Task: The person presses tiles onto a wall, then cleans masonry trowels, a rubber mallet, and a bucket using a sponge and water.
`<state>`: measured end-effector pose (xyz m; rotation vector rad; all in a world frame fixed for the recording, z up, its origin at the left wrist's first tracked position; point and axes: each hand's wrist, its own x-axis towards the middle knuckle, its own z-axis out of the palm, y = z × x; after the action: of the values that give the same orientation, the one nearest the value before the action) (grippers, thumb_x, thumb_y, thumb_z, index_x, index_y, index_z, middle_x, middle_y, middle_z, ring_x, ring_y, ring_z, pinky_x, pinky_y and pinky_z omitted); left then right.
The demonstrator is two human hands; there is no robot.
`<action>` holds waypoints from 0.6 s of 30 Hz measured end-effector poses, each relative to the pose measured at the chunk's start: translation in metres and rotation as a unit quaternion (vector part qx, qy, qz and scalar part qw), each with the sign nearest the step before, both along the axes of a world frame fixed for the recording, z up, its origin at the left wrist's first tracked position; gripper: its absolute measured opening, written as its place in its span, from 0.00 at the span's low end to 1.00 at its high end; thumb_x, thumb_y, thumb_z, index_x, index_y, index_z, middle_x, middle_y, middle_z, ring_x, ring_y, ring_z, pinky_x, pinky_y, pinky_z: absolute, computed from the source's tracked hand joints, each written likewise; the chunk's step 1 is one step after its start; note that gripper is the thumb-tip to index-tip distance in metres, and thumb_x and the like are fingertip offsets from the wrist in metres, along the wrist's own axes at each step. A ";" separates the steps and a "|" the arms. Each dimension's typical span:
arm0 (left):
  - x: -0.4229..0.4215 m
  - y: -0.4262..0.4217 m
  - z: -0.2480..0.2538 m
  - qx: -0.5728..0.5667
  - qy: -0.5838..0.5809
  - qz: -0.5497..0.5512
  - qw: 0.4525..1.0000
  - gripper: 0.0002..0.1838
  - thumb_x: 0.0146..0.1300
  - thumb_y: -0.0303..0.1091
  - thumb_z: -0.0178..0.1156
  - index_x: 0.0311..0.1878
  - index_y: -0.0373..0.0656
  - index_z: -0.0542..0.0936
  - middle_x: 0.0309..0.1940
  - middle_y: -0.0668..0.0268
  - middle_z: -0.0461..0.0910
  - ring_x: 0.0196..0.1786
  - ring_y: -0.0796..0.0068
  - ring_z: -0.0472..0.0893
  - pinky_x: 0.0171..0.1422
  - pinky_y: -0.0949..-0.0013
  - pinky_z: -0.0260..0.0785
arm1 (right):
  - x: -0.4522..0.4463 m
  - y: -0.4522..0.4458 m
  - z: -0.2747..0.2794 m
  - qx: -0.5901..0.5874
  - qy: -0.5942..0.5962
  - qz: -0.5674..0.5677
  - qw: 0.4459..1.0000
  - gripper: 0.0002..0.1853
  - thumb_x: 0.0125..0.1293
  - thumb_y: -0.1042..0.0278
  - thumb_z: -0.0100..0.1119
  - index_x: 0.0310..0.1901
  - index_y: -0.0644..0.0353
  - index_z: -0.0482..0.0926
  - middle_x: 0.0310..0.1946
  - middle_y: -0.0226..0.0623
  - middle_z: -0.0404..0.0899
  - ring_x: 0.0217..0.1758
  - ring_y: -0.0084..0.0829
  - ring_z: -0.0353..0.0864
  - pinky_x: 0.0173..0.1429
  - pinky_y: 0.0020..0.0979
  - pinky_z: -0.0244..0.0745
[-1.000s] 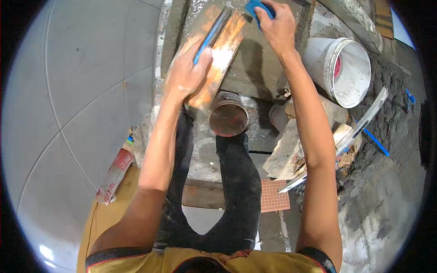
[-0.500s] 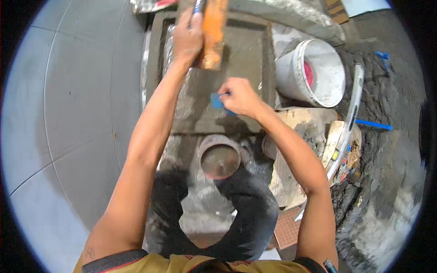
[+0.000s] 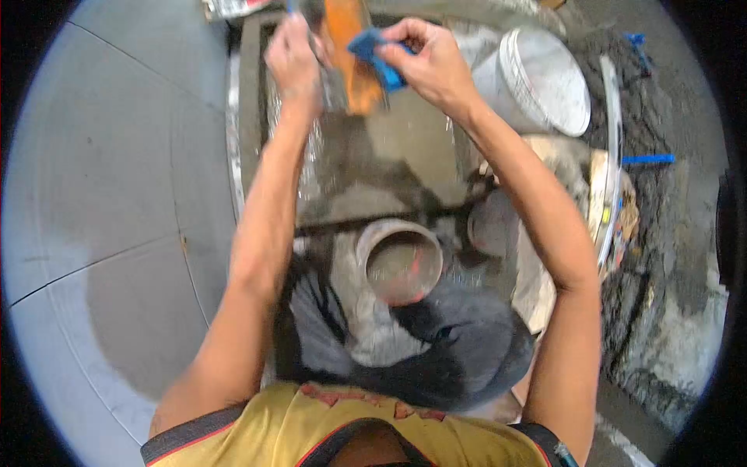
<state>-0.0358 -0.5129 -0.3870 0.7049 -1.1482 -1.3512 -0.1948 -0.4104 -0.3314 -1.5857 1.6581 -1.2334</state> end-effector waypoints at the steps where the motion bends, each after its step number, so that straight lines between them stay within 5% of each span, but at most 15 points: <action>1: 0.008 -0.004 0.000 -0.010 -0.061 0.047 0.997 0.22 0.78 0.47 0.47 0.28 0.44 0.72 0.18 0.68 0.72 0.20 0.75 0.72 0.28 0.65 0.69 | 0.006 0.027 -0.016 0.068 0.046 0.040 0.996 0.14 0.58 0.65 0.70 0.42 0.66 0.85 0.34 0.46 0.87 0.37 0.35 0.86 0.44 0.36 0.79; 2: 0.017 -0.039 -0.037 -0.070 -0.064 0.048 0.994 0.19 0.78 0.46 0.49 0.33 0.43 0.74 0.23 0.70 0.75 0.25 0.75 0.74 0.32 0.65 0.70 | 0.013 0.059 -0.030 0.138 0.084 0.078 0.984 0.14 0.57 0.65 0.70 0.41 0.65 0.85 0.34 0.48 0.87 0.37 0.37 0.87 0.44 0.36 0.79; 3: 0.026 -0.017 -0.005 -0.005 -0.054 0.021 0.998 0.22 0.76 0.52 0.51 0.29 0.46 0.72 0.18 0.69 0.73 0.19 0.72 0.71 0.25 0.69 0.66 | 0.024 0.092 -0.031 0.192 0.181 0.118 0.957 0.09 0.57 0.70 0.69 0.38 0.65 0.83 0.33 0.44 0.84 0.36 0.36 0.83 0.45 0.35 0.78; 4: 0.026 -0.042 -0.029 0.025 0.004 0.025 0.999 0.22 0.77 0.52 0.51 0.29 0.48 0.72 0.17 0.71 0.69 0.19 0.76 0.70 0.26 0.70 0.65 | 0.027 0.120 -0.045 0.168 0.224 0.157 0.947 0.10 0.56 0.70 0.66 0.38 0.64 0.82 0.34 0.50 0.81 0.39 0.46 0.83 0.47 0.40 0.78; 5: 0.028 -0.036 -0.017 0.136 0.099 -0.002 0.986 0.19 0.76 0.51 0.54 0.32 0.48 0.74 0.18 0.74 0.68 0.21 0.81 0.70 0.26 0.73 0.63 | 0.031 0.144 -0.050 0.191 0.202 0.195 0.941 0.12 0.55 0.68 0.64 0.40 0.64 0.81 0.35 0.50 0.81 0.41 0.49 0.82 0.48 0.44 0.77; 7: 0.046 -0.088 -0.069 0.211 0.281 -0.187 0.918 0.17 0.75 0.50 0.56 0.34 0.48 0.75 0.19 0.75 0.67 0.22 0.83 0.70 0.25 0.75 0.61 | 0.060 0.179 -0.060 0.417 0.126 0.256 0.863 0.15 0.56 0.65 0.62 0.42 0.65 0.80 0.37 0.53 0.81 0.44 0.51 0.82 0.51 0.44 0.77; 9: 0.044 -0.081 -0.065 0.162 0.319 -0.207 0.910 0.15 0.72 0.47 0.60 0.43 0.43 0.79 0.24 0.73 0.75 0.28 0.78 0.77 0.32 0.72 0.70 | 0.092 0.218 -0.117 0.471 0.175 0.303 0.810 0.16 0.55 0.67 0.59 0.43 0.70 0.80 0.36 0.61 0.82 0.44 0.54 0.85 0.50 0.47 0.80; 12: 0.046 -0.089 -0.107 0.211 0.468 -0.355 0.781 0.17 0.77 0.47 0.50 0.47 0.42 0.77 0.39 0.64 0.82 0.41 0.69 0.81 0.45 0.59 0.75 | 0.122 0.257 -0.200 0.447 0.265 0.152 0.841 0.26 0.66 0.54 0.60 0.54 0.72 0.74 0.49 0.70 0.76 0.52 0.62 0.80 0.54 0.54 0.78; 14: 0.029 -0.048 -0.054 0.277 0.355 -0.163 0.878 0.22 0.77 0.49 0.50 0.62 0.43 0.74 0.58 0.60 0.79 0.60 0.60 0.77 0.65 0.50 0.70 | 0.127 0.248 -0.209 0.512 0.315 0.195 0.775 0.29 0.69 0.46 0.58 0.54 0.70 0.78 0.52 0.64 0.79 0.55 0.59 0.81 0.56 0.55 0.78; 16: 0.029 -0.030 -0.042 0.330 0.392 -0.195 0.836 0.25 0.77 0.50 0.49 0.67 0.44 0.72 0.65 0.58 0.75 0.65 0.54 0.73 0.75 0.46 0.61 | 0.125 0.270 -0.271 0.513 0.307 0.182 0.781 0.16 0.64 0.61 0.58 0.37 0.67 0.85 0.39 0.56 0.86 0.44 0.55 0.86 0.51 0.52 0.81; 18: 0.025 -0.033 -0.053 0.352 0.379 -0.175 0.838 0.25 0.77 0.51 0.48 0.67 0.44 0.72 0.63 0.60 0.76 0.64 0.54 0.74 0.75 0.45 0.60 | 0.121 0.274 -0.291 0.456 0.279 0.226 0.814 0.14 0.60 0.67 0.57 0.39 0.69 0.86 0.42 0.62 0.83 0.46 0.56 0.86 0.50 0.49 0.81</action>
<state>-0.0109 -0.5459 -0.4404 0.3721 -0.1023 -2.1428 -0.0740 -0.1362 -0.6225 -1.5641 1.6306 0.3315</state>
